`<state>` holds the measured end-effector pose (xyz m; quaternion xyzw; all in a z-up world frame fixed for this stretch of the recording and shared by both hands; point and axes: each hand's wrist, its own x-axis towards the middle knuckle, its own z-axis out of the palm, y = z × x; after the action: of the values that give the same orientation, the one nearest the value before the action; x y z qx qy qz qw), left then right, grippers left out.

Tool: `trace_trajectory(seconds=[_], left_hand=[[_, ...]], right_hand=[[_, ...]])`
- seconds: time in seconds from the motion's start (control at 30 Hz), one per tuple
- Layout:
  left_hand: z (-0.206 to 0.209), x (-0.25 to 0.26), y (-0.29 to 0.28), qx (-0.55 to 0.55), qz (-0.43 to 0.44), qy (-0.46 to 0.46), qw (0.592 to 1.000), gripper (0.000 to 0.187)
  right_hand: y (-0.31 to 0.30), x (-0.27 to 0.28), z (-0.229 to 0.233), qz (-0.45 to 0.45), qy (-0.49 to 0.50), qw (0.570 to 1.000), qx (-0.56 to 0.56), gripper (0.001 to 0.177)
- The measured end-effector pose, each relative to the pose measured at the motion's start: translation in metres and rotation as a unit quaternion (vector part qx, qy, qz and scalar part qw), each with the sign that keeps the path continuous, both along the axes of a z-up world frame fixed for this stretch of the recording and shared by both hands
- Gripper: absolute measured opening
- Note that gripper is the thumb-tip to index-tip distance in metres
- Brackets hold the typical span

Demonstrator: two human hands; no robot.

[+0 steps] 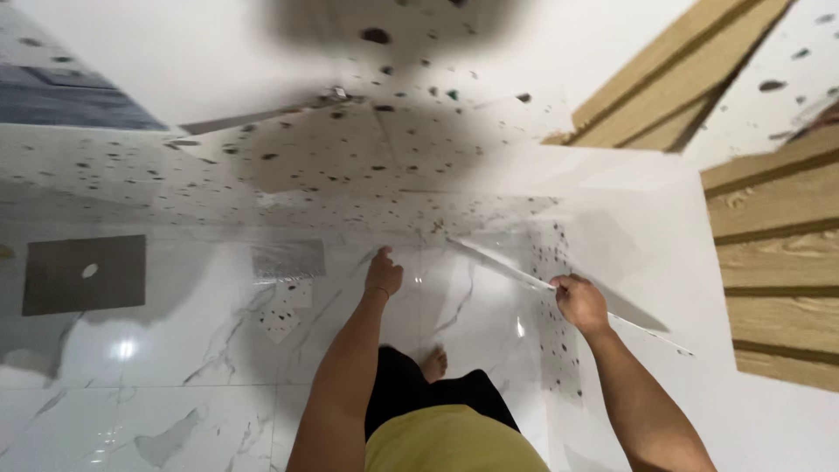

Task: The person installs terrazzo-patterned wall tiles in a bathroom. They peel off the backing film, position the tiles against the wall, and press them into place. The person also applies gold trim strips between the tiles.

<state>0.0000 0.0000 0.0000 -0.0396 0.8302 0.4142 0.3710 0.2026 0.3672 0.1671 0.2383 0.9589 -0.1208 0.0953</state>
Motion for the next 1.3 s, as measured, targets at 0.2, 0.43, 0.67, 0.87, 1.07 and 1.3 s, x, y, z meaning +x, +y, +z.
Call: trace_trajectory(seconds=[0.2, 0.43, 0.67, 0.87, 1.07, 1.3], left_hand=[[0.153, -0.079, -0.074, 0.012, 0.172, 0.499, 0.849, 0.040], [0.318, -0.184, -0.110, 0.010, -0.005, 0.526, 0.850, 0.050], [0.359, -0.199, -0.088, 0.016, -0.086, 0.365, 0.927, 0.051], [0.359, -0.199, -0.071, -0.011, -0.084, 0.350, 0.933, 0.056], [0.340, -0.221, -0.057, -0.051, 0.029, 0.510, 0.858, 0.038], [0.319, -0.237, -0.042, 0.191, 0.177, 0.348, 0.900, 0.041]], right_hand=[[-0.042, -0.024, 0.029, -0.106, -0.073, 0.991, -0.040, 0.025], [-0.094, -0.037, 0.035, -0.079, -0.084, 0.990, 0.081, 0.027], [-0.132, -0.015, 0.080, -0.151, -0.079, 0.978, 0.119, 0.033], [-0.134, 0.040, 0.108, -0.197, -0.069, 0.969, 0.130, 0.032], [-0.123, 0.071, 0.110, -0.188, -0.044, 0.971, 0.139, 0.027], [-0.109, 0.075, 0.105, -0.199, -0.038, 0.977, 0.073, 0.028]])
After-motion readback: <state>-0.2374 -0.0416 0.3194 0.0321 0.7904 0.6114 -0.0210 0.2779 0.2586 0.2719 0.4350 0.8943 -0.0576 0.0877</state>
